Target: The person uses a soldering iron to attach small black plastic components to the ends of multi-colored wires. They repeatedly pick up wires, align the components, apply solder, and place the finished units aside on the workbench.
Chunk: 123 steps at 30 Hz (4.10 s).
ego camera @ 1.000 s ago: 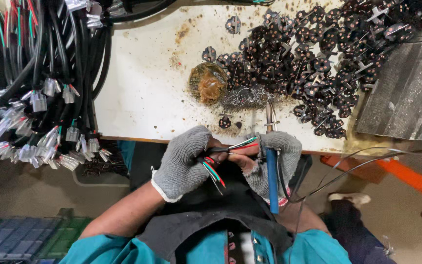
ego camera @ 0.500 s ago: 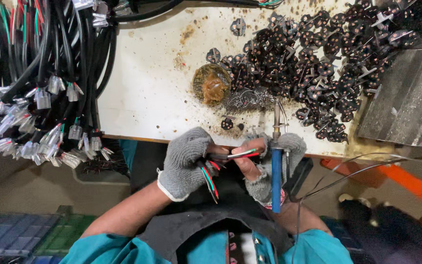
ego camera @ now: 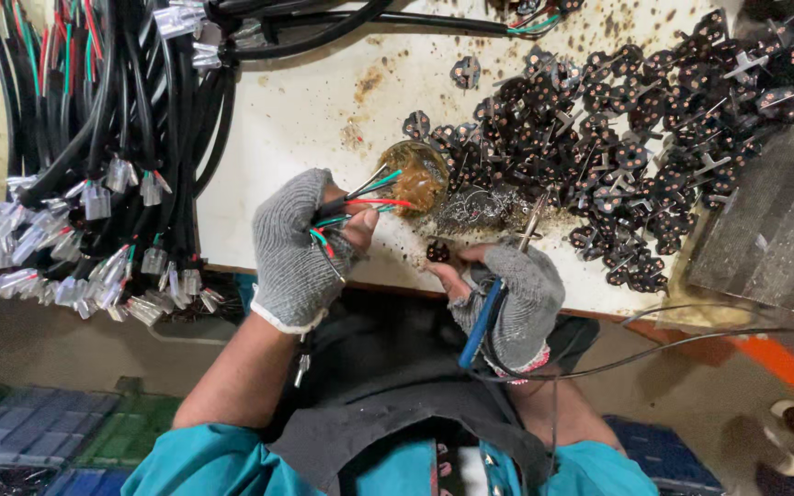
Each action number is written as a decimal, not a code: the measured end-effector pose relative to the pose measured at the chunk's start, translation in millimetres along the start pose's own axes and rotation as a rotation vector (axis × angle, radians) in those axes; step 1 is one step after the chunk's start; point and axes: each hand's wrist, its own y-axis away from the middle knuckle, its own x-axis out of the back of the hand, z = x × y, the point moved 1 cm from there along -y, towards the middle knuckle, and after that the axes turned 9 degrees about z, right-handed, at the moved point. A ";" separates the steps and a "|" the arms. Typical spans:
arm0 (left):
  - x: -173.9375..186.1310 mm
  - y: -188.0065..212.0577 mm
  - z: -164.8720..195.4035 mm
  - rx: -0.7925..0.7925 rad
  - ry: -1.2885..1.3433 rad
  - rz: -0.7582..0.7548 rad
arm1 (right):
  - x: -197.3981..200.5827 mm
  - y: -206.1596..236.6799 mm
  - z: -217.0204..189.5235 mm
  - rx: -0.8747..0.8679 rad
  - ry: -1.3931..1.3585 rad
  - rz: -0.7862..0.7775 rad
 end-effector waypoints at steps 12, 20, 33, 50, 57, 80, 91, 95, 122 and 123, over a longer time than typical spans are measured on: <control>-7.6 1.2 -0.9 -0.066 0.052 -0.032 | -1.9 -3.9 -0.3 0.099 0.013 -0.030; 1.2 29.3 7.5 0.026 0.205 -0.372 | 10.6 12.9 6.6 -0.332 -0.216 -0.263; -20.3 35.5 16.9 -0.148 -0.061 -0.296 | 31.0 49.4 46.0 0.247 -0.105 -0.177; -18.3 29.7 16.4 -0.151 -0.043 -0.292 | 27.9 38.6 46.3 0.472 -0.212 -0.124; -21.3 30.0 18.6 -0.151 -0.123 -0.304 | 26.5 39.8 49.8 0.474 -0.236 -0.116; -22.9 30.2 21.3 -0.213 -0.133 -0.259 | -17.4 84.6 76.8 -1.216 -0.966 -0.763; -21.1 30.3 22.7 -0.218 -0.159 -0.266 | 8.0 60.2 64.1 0.374 -0.003 -0.351; -22.4 29.7 21.2 -0.183 -0.183 -0.263 | 12.3 60.9 66.5 0.127 -0.025 -0.379; -22.1 28.6 18.8 -0.191 -0.224 -0.282 | 15.9 43.9 55.2 0.468 -0.023 -0.212; -22.0 28.8 18.7 -0.192 -0.207 -0.279 | 17.2 43.4 54.5 0.457 -0.072 -0.191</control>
